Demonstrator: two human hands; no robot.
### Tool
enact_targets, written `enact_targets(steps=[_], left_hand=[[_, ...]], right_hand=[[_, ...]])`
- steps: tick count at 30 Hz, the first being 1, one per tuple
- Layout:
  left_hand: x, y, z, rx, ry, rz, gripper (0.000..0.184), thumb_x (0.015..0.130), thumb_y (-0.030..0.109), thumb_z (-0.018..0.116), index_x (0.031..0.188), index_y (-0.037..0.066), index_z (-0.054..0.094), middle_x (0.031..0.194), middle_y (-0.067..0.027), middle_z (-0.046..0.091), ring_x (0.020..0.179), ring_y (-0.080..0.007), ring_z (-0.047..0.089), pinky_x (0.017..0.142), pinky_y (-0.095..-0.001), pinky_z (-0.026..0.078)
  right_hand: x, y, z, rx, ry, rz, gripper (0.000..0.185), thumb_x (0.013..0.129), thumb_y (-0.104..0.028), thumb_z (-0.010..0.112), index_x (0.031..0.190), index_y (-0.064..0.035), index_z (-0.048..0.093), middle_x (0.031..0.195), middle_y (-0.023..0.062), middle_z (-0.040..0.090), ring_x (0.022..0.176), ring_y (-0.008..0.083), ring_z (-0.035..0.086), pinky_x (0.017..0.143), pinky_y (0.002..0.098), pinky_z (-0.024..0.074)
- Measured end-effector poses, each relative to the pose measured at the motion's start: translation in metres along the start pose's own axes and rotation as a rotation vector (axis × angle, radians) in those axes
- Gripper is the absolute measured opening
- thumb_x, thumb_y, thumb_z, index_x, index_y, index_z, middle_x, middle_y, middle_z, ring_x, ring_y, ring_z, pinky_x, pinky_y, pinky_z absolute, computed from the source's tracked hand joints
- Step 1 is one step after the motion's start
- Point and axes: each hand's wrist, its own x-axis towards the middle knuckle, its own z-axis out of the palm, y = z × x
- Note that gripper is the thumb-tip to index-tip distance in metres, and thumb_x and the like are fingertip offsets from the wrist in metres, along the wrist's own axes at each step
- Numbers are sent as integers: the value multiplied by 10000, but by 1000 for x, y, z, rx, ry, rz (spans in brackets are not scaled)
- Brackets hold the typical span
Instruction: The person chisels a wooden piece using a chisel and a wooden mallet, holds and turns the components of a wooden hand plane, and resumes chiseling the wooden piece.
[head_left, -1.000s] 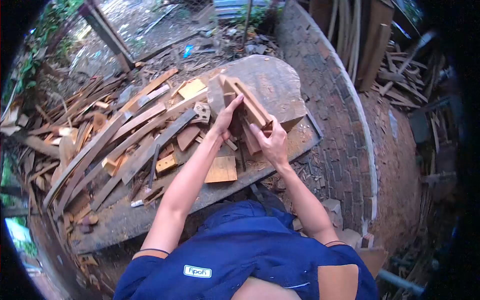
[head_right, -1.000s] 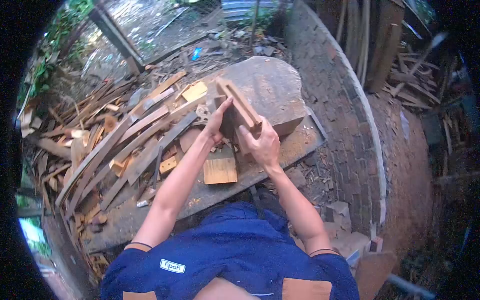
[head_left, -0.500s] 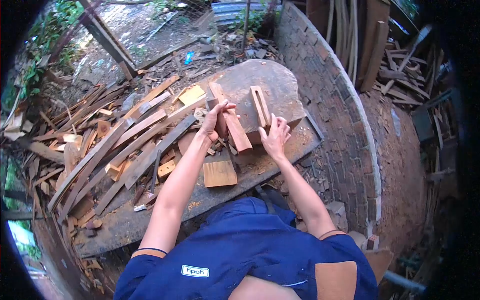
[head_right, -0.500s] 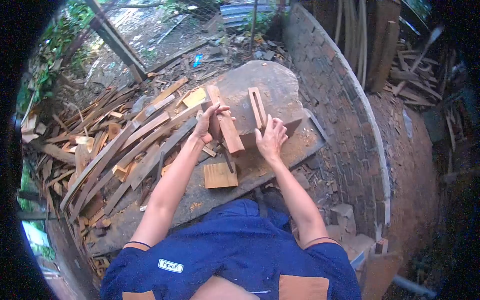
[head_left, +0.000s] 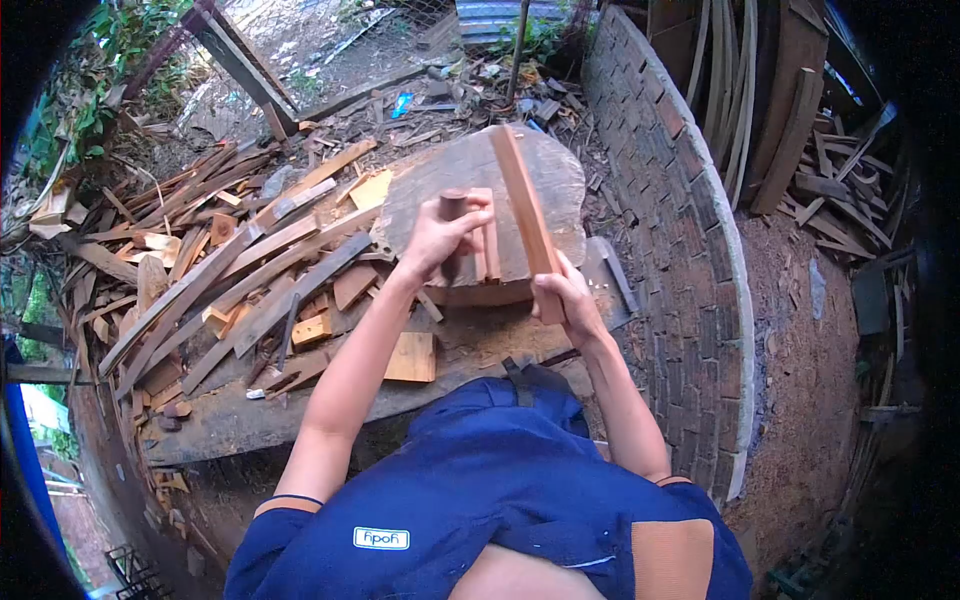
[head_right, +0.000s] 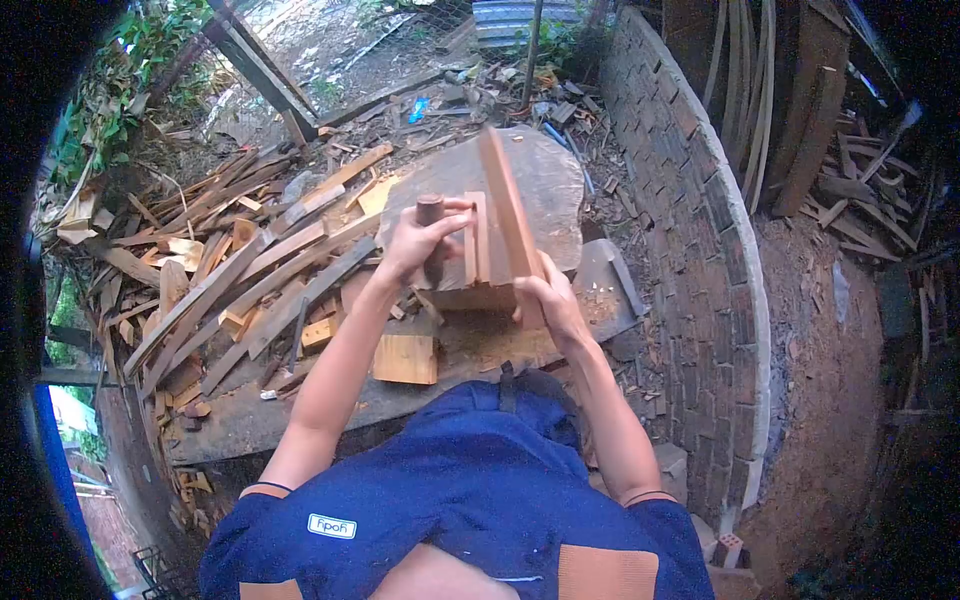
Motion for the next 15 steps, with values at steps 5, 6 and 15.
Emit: enact_targets(steps=[5,6,15], left_hand=[[10,-37,0,873,110,-93,406,788,377,720,987,25,679,878,-134,687,680,-246,661,629,-361,532],[11,-45,7,1146,136,-76,452,778,441,712,978,36,687,907,-153,675,749,-307,670,689,-409,538],[1,-54,57,1278,265,21,519,737,410,751,1080,73,557,1160,-131,529,741,-376,667,641,-473,546]], right_hand=[[-6,20,-60,85,164,127,612,814,-249,594,1359,-56,392,884,40,466,689,129,543,527,268,517],[-9,19,-66,83,164,143,600,815,-248,590,1354,-67,397,909,46,468,703,127,538,528,271,519],[1,43,-95,365,122,351,479,838,-281,569,1251,-74,444,735,82,502,547,178,506,526,315,409]])
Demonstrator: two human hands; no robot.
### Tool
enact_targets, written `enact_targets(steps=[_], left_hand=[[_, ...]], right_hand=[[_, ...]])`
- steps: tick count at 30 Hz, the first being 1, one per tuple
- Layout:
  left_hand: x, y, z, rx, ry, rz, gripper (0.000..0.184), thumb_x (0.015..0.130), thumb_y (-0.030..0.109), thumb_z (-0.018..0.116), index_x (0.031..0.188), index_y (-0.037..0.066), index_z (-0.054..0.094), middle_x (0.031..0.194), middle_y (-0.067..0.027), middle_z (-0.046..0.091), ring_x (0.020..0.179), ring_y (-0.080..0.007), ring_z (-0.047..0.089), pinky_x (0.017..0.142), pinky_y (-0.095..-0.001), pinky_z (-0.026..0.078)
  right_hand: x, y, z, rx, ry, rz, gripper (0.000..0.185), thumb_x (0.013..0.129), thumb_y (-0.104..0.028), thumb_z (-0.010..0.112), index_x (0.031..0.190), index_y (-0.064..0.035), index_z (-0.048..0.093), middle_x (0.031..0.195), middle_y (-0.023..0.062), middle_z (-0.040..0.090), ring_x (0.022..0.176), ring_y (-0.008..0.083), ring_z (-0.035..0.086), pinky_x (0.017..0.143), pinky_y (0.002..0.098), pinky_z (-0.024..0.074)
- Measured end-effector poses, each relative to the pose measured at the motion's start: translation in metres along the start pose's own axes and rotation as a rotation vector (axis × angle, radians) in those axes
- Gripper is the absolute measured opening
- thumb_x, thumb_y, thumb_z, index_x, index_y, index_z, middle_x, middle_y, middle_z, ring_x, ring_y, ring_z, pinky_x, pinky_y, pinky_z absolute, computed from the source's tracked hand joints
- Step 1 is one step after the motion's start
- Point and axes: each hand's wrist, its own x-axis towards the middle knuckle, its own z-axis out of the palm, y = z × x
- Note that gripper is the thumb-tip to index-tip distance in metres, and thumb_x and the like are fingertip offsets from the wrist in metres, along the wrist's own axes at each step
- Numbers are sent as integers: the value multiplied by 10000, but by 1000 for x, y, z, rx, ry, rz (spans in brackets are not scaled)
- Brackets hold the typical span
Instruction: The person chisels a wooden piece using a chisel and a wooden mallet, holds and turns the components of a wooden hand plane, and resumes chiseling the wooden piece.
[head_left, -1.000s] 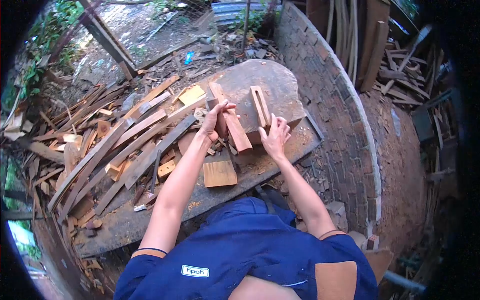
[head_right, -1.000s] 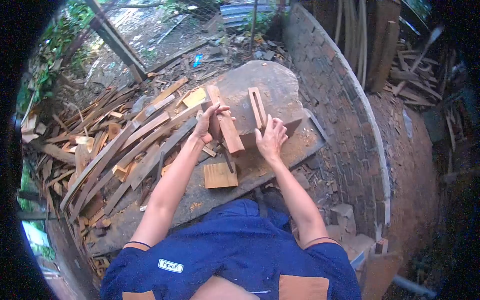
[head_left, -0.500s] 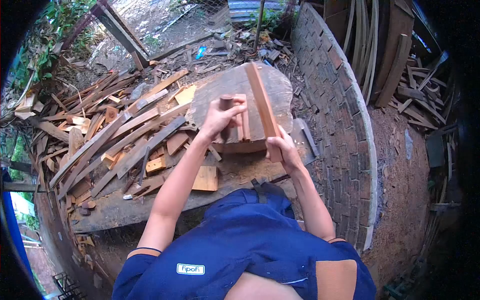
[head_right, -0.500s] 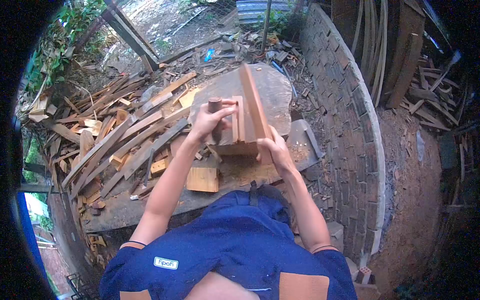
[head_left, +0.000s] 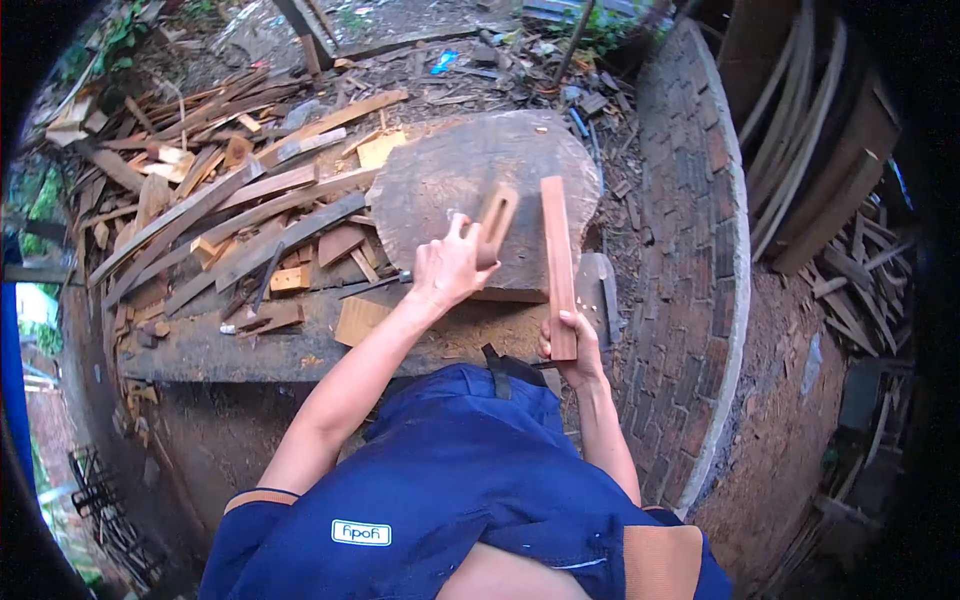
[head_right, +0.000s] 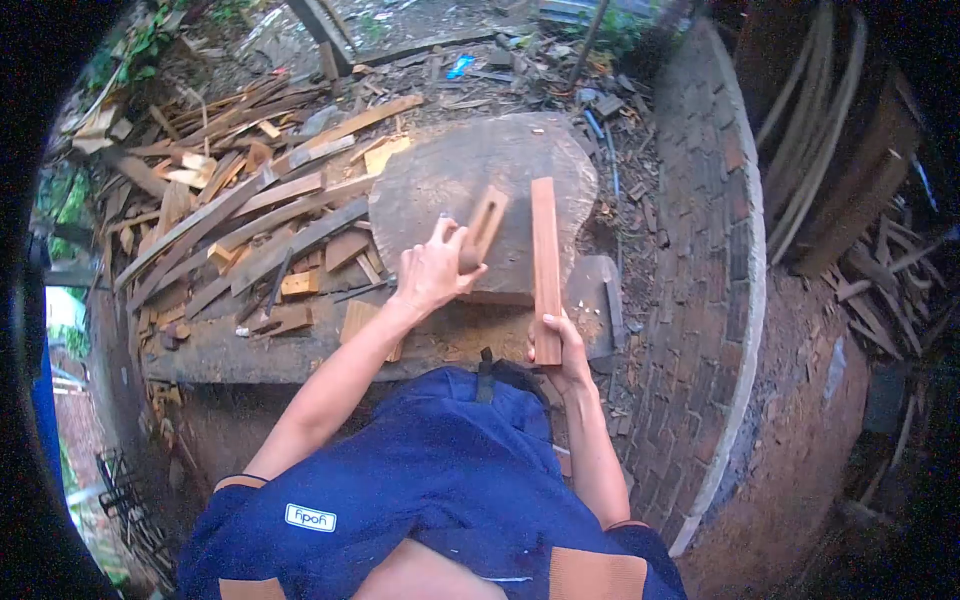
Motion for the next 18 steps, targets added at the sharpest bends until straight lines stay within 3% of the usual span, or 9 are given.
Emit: enact_targets(steps=[1,2,4,5,7,9,12,15,18], left_hand=[[0,3,-4,0,-55,-5,539,745,435,733,1142,116,556,1205,-114,521,792,-370,667,682,-479,545],[0,5,-6,-2,-112,-8,564,753,460,715,1204,160,554,1250,-96,513,842,-364,667,722,-485,545],[-5,7,-4,-29,-106,0,599,740,444,730,1257,218,530,1210,-105,550,848,-364,669,719,-494,546],[-7,8,2,-52,-141,12,630,735,446,733,1284,232,510,1163,-112,575,846,-362,669,718,-493,547],[-10,14,3,-59,-168,-2,692,725,438,733,1331,230,470,1043,-116,632,873,-355,666,746,-488,543],[-7,9,9,-72,-132,-27,690,725,423,729,1328,208,471,1050,-110,632,891,-354,662,764,-486,538],[1,-4,-6,-7,-149,-94,648,728,363,721,1290,126,500,1079,-96,624,911,-347,654,775,-467,530],[5,-31,-14,61,-139,-92,579,731,340,739,1235,116,562,1140,-82,591,919,-332,649,772,-436,531],[7,-67,-12,-70,-73,-16,588,723,377,751,1221,113,582,1134,-90,592,952,-310,641,805,-410,526]], right_hand=[[0,0,-1,-109,-32,-24,440,879,-361,556,1211,-87,466,754,70,517,585,162,530,532,310,447],[3,0,1,-111,-45,-13,440,879,-361,556,1211,-87,466,754,70,517,585,162,530,532,310,447],[0,-3,7,-349,148,-92,456,908,-461,531,1186,-104,478,779,60,532,640,147,561,533,295,485],[4,1,-5,-372,114,-75,501,910,-534,515,1173,-109,485,814,50,549,690,137,578,535,276,508],[7,0,-15,-365,101,-31,502,911,-499,523,1202,-94,469,900,52,525,717,148,586,551,290,523],[6,-7,-15,-361,88,9,506,912,-465,530,1231,-80,453,986,53,500,743,159,593,567,304,538],[-1,-20,-6,-399,-6,49,521,877,-381,618,1243,-69,419,942,77,558,666,172,627,520,293,529],[4,-21,-9,-431,-79,97,582,837,-305,676,1267,-54,374,850,116,644,601,179,632,484,289,518],[9,-17,-9,-417,-25,72,534,841,-298,675,1235,-51,412,725,70,586,563,146,590,490,283,502]])
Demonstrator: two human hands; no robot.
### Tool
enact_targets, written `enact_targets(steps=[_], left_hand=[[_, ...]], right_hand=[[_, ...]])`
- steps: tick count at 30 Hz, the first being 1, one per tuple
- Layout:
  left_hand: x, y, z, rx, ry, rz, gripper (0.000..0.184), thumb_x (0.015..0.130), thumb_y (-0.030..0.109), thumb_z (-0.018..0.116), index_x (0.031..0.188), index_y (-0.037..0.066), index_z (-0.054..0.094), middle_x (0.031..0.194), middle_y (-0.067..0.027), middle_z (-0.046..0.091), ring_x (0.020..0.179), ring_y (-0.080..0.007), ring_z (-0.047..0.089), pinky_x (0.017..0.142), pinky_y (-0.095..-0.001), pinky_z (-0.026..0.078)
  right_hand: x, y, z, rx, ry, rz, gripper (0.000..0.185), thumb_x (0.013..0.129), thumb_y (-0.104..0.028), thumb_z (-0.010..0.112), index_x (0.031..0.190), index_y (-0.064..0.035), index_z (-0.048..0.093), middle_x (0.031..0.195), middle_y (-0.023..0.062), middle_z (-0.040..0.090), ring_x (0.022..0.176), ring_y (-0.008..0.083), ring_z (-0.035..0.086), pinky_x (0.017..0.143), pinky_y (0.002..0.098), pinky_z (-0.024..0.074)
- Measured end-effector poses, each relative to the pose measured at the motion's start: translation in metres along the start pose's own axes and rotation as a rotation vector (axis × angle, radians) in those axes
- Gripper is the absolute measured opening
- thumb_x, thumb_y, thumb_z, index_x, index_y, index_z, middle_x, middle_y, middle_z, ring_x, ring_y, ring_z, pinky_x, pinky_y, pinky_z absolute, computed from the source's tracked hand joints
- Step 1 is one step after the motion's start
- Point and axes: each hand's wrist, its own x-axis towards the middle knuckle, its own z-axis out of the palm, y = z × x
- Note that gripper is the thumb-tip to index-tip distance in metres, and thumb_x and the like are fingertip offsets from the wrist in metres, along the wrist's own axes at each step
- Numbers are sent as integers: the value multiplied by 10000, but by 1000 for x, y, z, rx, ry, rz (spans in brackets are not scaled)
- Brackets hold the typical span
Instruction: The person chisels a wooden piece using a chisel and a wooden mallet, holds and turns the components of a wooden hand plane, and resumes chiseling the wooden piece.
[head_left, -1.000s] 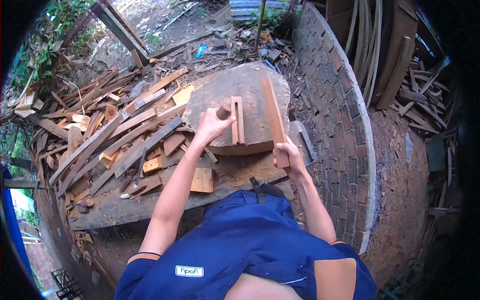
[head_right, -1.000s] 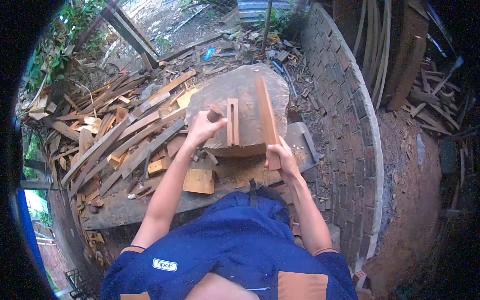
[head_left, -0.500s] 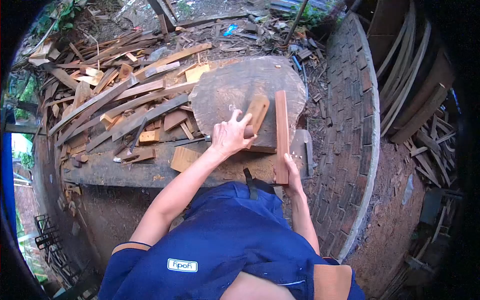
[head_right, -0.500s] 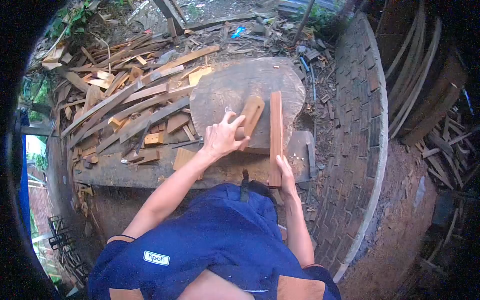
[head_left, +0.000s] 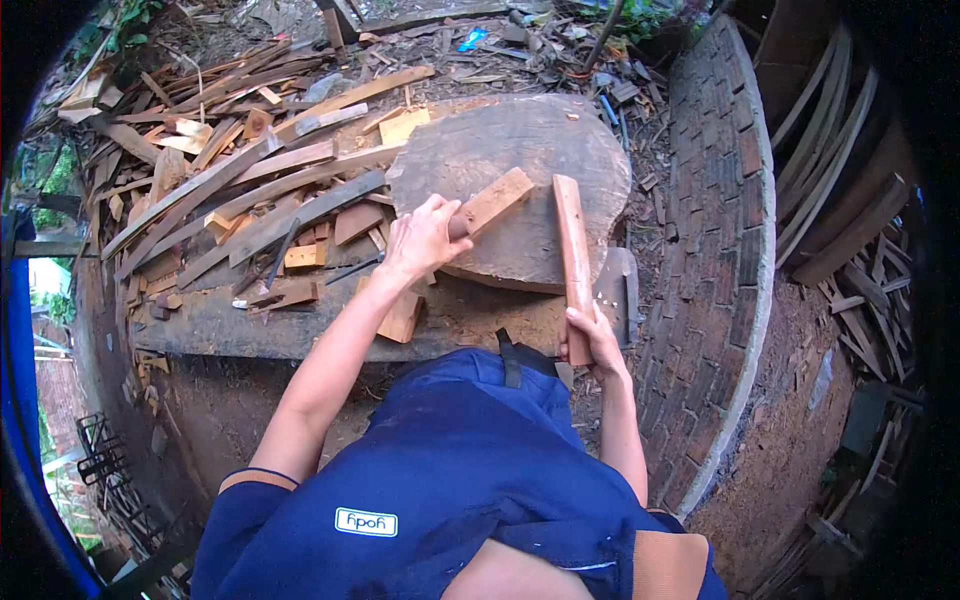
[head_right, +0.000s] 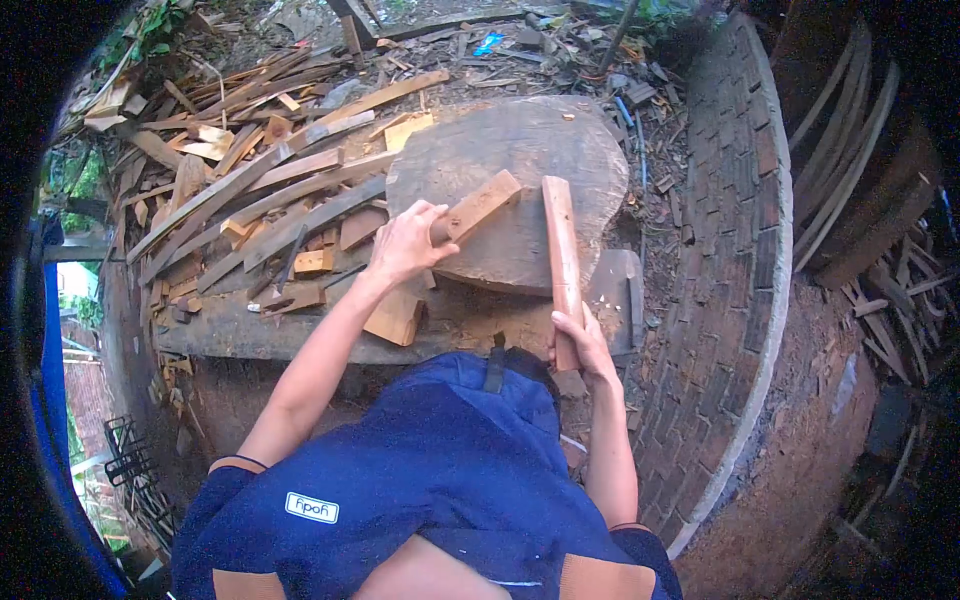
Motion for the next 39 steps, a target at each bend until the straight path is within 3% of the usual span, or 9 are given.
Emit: enact_targets(steps=[2,6,8,12,22,24,30,35,39], left_hand=[[6,-1,-30,-99,111,-21,433,744,327,763,1087,85,653,991,-87,650,962,-264,645,831,-370,509],[27,-7,-107,-635,397,106,215,818,245,729,778,50,647,628,-21,613,562,-116,589,535,-256,476],[33,2,-128,-883,457,126,195,832,216,714,753,60,628,595,-11,582,503,-101,546,487,-246,449],[42,25,-109,-1517,539,158,238,855,153,683,673,80,549,541,1,520,418,-75,471,403,-233,391],[49,32,-76,-1523,733,124,358,876,174,700,632,102,449,535,35,462,430,-65,468,391,-220,376],[43,28,-74,-1496,694,178,233,888,166,681,747,86,512,565,10,469,453,-94,453,443,-259,395],[30,-3,-69,-1769,685,114,214,883,72,601,717,94,468,571,0,479,458,-95,458,424,-256,397],[15,-41,-63,-1728,712,-148,117,849,176,585,834,92,505,671,-40,508,587,-160,513,619,-340,489],[-2,-56,-71,-2080,485,-587,202,824,286,631,838,116,523,767,-45,513,772,-209,530,856,-423,452]], right_hand=[[3,2,5,-7,23,-33,492,859,-317,657,1210,-66,419,682,43,560,496,134,552,435,279,489],[8,14,5,-274,135,-161,522,791,-321,746,1143,-33,492,765,40,583,604,124,569,546,287,481],[14,22,4,-579,224,-425,546,748,-303,782,1116,-4,512,820,49,614,631,158,587,596,315,491],[5,11,22,-601,309,-260,521,722,-262,778,1103,-9,530,820,81,634,649,192,621,622,342,510],[13,29,36,-647,488,-432,526,708,-236,760,1125,-12,529,806,74,597,618,155,589,547,325,500],[12,29,34,-645,493,-371,515,710,-229,757,1118,-13,528,793,72,594,605,154,588,537,321,496],[10,26,34,-567,453,-266,494,726,-208,751,1115,-15,514,753,62,580,551,144,574,499,306,483],[16,32,25,-582,434,-352,455,710,-239,748,1042,-16,531,762,92,618,617,192,624,573,350,503],[4,15,34,-500,394,-232,460,710,-232,751,1051,-14,533,770,85,617,609,181,610,575,338,498]])
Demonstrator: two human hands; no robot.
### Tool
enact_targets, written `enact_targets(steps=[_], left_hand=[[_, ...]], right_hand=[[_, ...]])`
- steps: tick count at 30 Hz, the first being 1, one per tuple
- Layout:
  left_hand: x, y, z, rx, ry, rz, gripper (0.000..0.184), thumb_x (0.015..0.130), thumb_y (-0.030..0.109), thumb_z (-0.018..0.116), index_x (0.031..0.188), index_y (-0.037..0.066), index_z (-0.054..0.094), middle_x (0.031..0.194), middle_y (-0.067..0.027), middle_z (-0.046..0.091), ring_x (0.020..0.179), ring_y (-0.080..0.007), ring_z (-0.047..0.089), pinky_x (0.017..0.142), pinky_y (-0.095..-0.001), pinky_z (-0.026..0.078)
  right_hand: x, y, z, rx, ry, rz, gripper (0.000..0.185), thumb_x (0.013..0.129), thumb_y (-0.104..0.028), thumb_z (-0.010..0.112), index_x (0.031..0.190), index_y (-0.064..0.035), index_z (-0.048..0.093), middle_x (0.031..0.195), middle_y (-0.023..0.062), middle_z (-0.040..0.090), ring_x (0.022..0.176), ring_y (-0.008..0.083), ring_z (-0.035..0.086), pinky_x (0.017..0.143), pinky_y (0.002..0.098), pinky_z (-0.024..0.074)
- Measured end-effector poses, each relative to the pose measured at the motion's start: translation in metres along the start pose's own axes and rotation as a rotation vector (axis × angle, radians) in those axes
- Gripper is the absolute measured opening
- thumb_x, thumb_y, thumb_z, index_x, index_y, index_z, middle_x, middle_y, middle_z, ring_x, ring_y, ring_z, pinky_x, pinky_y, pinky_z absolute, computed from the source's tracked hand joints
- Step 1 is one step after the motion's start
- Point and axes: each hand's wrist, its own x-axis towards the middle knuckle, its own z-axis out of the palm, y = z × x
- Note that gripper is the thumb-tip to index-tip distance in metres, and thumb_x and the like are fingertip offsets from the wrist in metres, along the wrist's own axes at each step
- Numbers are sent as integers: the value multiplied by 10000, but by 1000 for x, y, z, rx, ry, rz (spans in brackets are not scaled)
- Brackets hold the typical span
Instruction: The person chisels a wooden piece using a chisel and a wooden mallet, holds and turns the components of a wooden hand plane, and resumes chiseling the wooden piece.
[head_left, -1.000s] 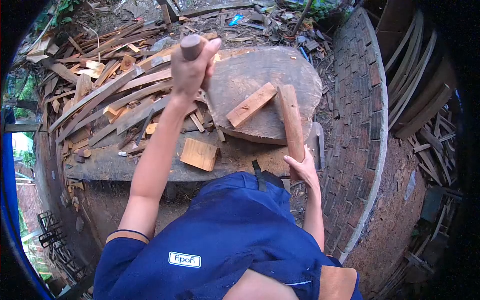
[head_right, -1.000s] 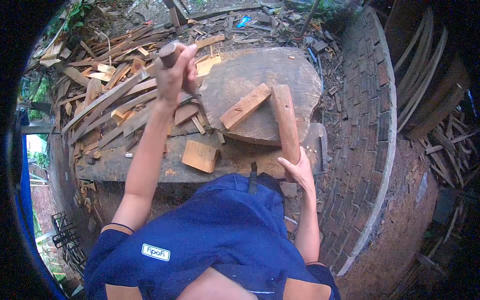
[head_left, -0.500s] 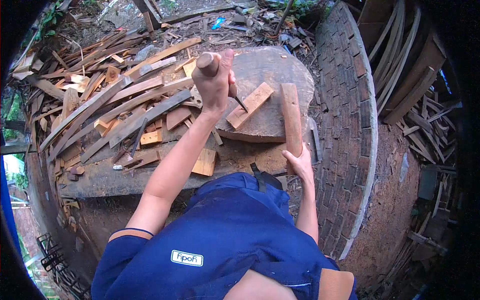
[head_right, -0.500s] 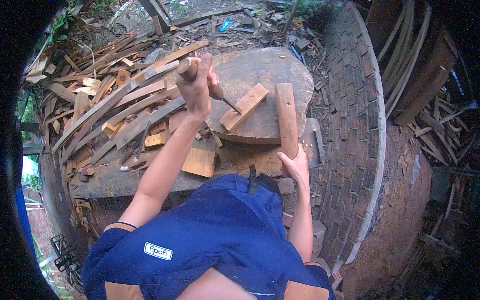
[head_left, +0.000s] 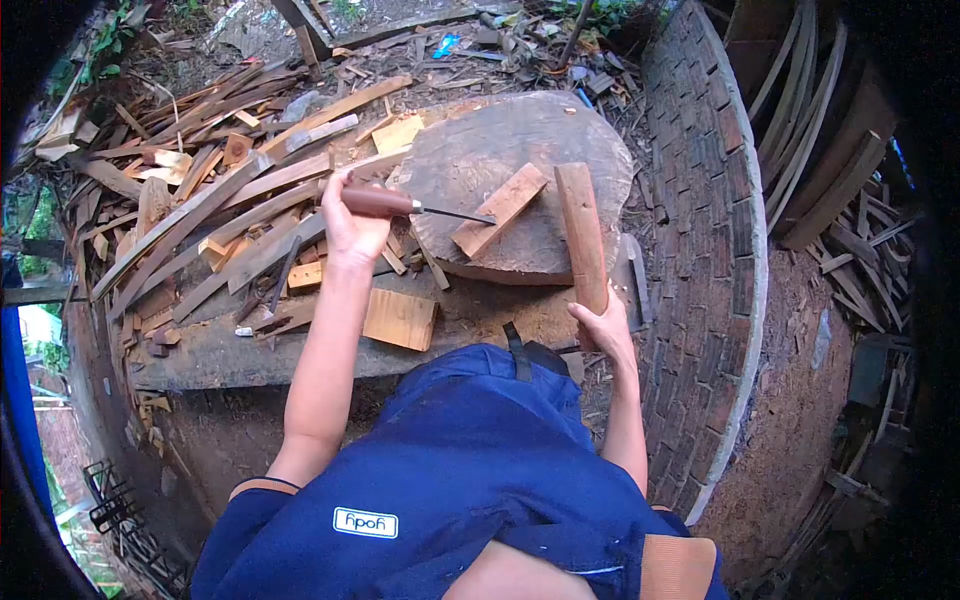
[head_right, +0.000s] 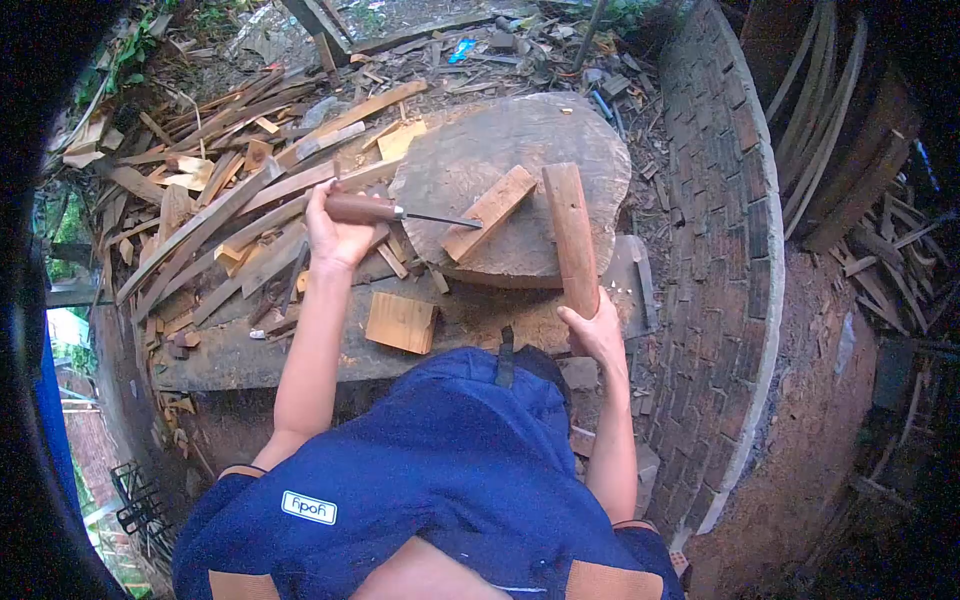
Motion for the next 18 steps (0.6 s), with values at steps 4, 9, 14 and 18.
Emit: enact_targets(steps=[4,9,14,18], left_hand=[[32,-1,-26,-137,265,-47,423,782,435,730,872,143,438,728,-47,442,678,-210,496,697,-425,487],[36,1,-34,-220,206,60,494,798,532,700,740,138,408,629,-15,452,541,-153,465,547,-327,438],[7,9,19,-108,68,453,435,837,484,674,729,144,426,587,5,432,522,-131,479,476,-313,411],[-10,-7,50,50,-225,586,386,857,420,663,718,129,451,590,2,474,454,-128,484,410,-286,411]], right_hand=[[1,-2,-4,33,-55,78,461,708,-228,758,1051,-14,536,778,84,617,616,176,605,584,334,497],[7,14,0,-6,-4,-38,472,703,-239,761,1056,-12,546,816,101,629,681,197,628,637,360,510],[0,7,8,-198,110,-41,544,670,-276,740,1107,-13,552,1002,212,655,958,340,642,823,416,490],[-3,2,11,-311,156,-61,578,678,-268,716,1170,-43,512,1012,231,649,961,377,638,823,437,493]])
